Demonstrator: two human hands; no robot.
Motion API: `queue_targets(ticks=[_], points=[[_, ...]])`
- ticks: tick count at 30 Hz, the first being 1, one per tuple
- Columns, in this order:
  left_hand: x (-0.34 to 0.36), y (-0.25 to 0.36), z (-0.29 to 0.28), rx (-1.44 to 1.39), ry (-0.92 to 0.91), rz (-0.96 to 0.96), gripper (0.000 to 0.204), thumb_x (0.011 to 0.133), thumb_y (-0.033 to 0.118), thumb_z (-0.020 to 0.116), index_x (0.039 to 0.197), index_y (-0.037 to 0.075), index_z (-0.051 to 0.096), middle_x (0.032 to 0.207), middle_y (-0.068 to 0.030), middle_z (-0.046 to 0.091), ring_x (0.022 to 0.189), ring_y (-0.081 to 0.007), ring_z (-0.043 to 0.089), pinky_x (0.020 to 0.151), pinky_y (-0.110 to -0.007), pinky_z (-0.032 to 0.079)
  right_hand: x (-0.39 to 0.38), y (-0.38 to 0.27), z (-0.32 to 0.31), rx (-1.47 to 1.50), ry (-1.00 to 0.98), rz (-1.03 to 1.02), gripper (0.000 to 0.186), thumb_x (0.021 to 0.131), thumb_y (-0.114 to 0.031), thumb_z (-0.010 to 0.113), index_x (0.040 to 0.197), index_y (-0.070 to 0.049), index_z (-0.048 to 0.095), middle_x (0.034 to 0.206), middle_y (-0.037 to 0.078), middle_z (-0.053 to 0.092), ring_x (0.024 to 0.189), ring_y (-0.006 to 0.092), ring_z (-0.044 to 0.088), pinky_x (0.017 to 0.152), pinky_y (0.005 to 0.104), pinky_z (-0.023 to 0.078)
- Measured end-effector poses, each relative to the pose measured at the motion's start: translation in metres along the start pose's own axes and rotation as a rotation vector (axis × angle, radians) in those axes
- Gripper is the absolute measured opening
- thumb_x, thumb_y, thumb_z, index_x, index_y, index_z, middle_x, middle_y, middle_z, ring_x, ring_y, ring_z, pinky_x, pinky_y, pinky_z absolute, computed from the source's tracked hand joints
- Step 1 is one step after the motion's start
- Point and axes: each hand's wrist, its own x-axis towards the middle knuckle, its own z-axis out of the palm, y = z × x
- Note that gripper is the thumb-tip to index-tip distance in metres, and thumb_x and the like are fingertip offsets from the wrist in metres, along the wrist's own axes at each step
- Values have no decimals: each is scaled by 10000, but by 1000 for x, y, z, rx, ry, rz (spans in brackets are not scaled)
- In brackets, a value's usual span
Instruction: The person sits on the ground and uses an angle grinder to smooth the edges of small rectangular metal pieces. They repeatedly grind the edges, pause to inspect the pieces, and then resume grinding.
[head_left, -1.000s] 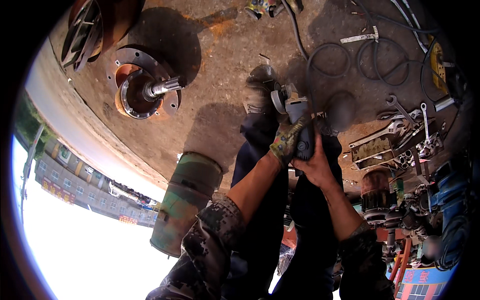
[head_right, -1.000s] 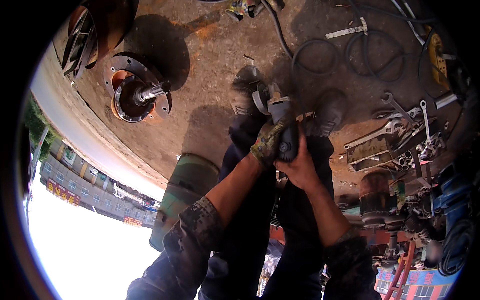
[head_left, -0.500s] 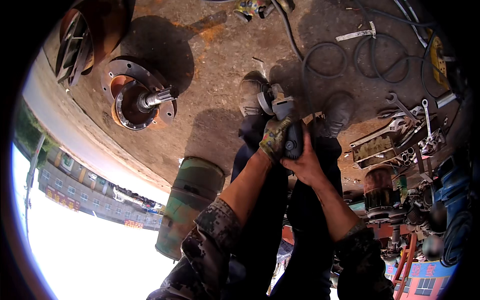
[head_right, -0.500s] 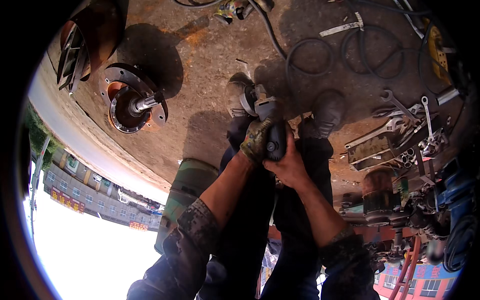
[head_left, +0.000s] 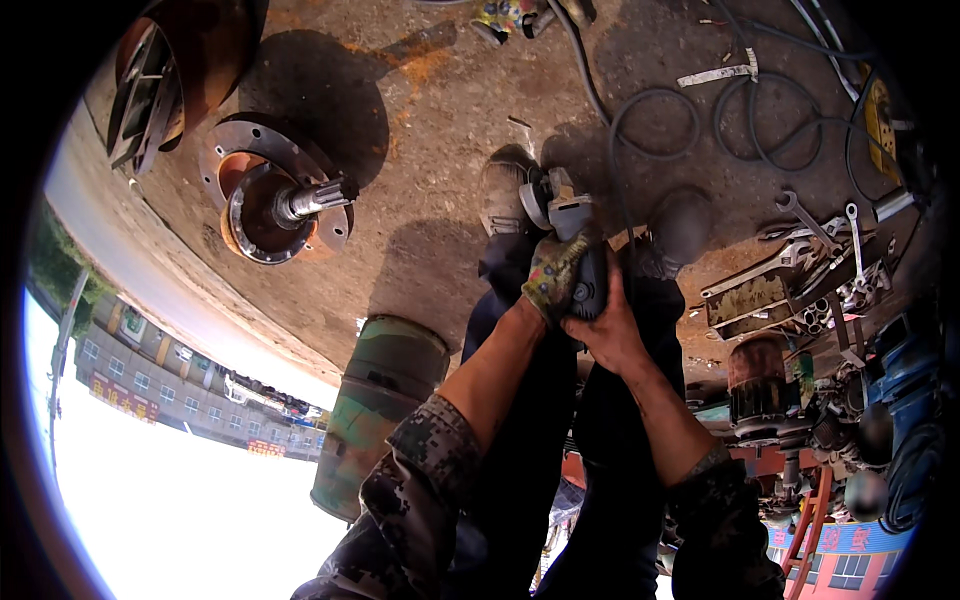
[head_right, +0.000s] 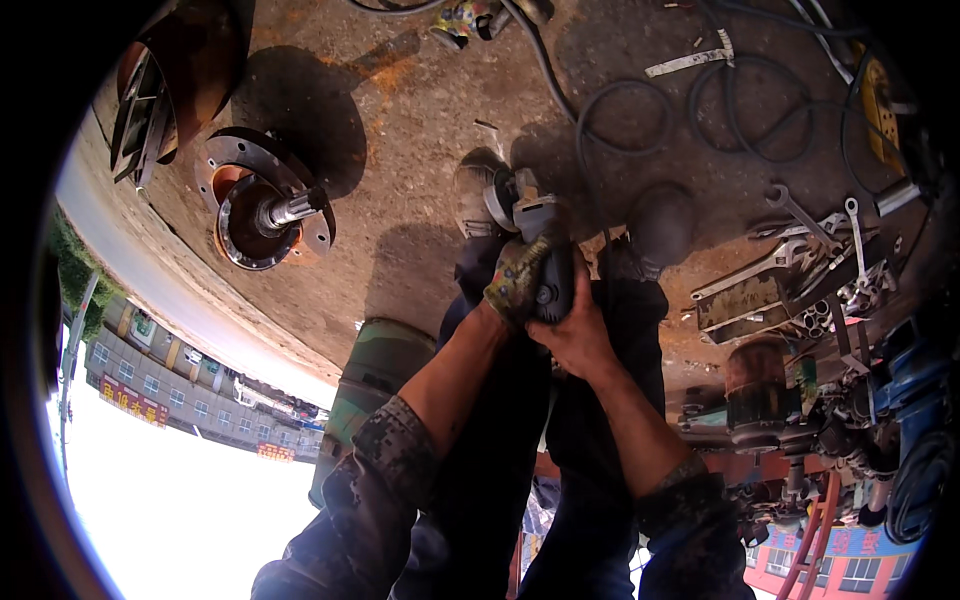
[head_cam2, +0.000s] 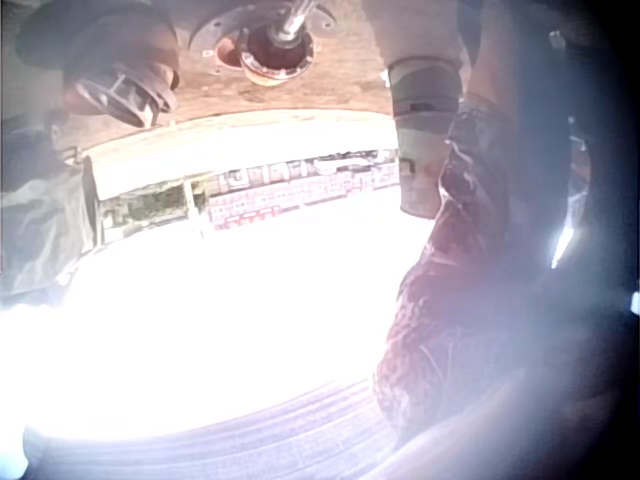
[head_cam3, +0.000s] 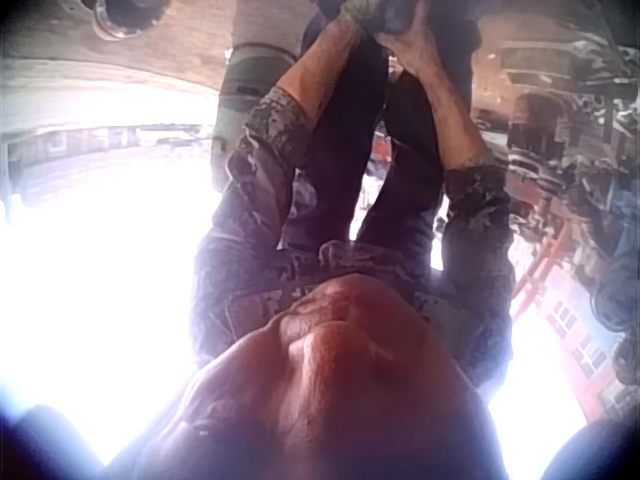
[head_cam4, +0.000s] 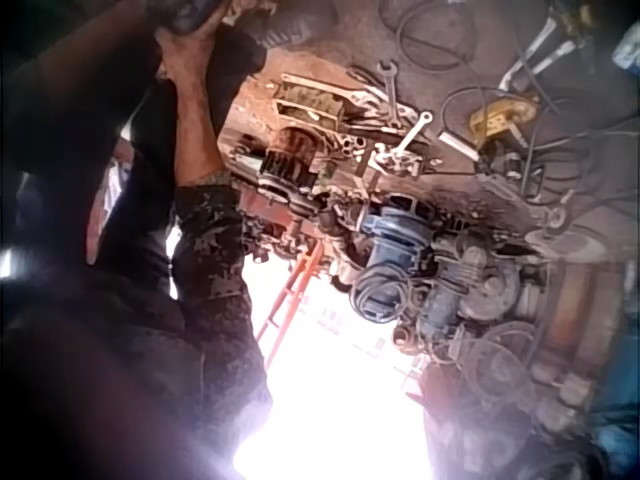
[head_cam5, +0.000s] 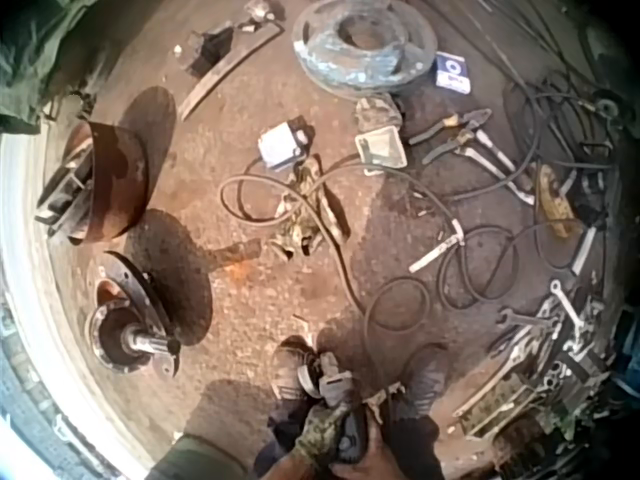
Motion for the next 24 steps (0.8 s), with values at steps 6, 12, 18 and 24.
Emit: queue_targets(ticks=[6, 12, 18, 24], points=[[4, -7, -6, 174, -22, 118, 353, 1016, 353, 700, 1111, 13, 701, 873, -9, 698, 739, -94, 653, 633, -282, 533, 2, 5, 1, -26, 11, -98, 1235, 762, -33, 838, 1695, -180, 41, 1528, 211, 510, 1373, 320, 561, 1106, 408, 495], [5, 8, 4, 109, 30, -121, 372, 1017, 366, 691, 1147, 17, 700, 880, -12, 706, 752, -99, 669, 639, -287, 541, 1, 6, 0, -39, 38, -12, 1239, 758, -27, 836, 1696, -201, 46, 1506, 198, 531, 1342, 313, 584, 1090, 408, 508], [2, 0, -2, 156, 25, 42, 403, 1005, 389, 705, 1144, 11, 699, 878, -10, 708, 752, -100, 672, 631, -284, 539, 2, 7, 2, -50, 7, -109, 1243, 757, -29, 838, 1695, -202, 40, 1509, 196, 525, 1344, 317, 584, 1087, 411, 511], [0, 4, -1, 85, 33, -36, 395, 1000, 388, 712, 1120, 12, 707, 874, -5, 707, 740, -93, 668, 621, -275, 537, 1, 7, 1, -39, -5, -76, 1241, 769, -32, 835, 1697, -195, 28, 1533, 197, 505, 1365, 311, 568, 1098, 410, 502]])
